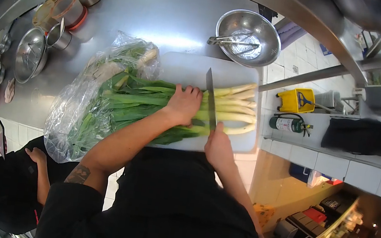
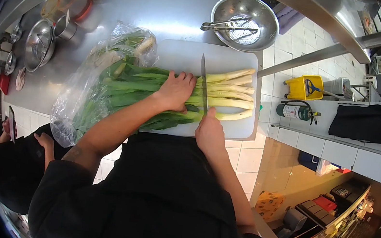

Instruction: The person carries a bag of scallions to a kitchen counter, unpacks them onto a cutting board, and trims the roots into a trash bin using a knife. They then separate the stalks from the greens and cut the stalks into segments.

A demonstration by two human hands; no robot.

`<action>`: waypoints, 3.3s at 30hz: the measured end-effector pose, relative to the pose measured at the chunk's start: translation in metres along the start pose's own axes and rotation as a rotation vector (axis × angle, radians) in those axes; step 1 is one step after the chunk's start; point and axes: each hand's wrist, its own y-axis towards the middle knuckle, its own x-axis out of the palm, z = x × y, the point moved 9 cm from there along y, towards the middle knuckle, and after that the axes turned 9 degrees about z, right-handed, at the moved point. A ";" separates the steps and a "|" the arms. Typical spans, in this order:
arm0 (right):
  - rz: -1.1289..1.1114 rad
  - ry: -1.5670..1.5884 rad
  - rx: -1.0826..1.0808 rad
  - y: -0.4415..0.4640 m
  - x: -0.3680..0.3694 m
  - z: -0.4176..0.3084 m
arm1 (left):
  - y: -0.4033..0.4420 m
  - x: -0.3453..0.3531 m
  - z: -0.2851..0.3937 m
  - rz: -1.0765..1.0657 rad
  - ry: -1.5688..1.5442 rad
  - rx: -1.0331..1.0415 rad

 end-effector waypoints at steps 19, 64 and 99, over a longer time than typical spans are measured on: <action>-0.116 0.033 0.092 -0.036 -0.035 -0.010 | 0.001 0.004 -0.001 -0.018 -0.046 -0.043; 0.007 0.089 0.067 0.005 0.024 0.034 | -0.028 -0.019 0.030 0.121 0.072 -0.051; 0.086 0.137 -0.070 -0.004 0.048 -0.015 | -0.031 -0.057 -0.275 0.224 0.098 -0.714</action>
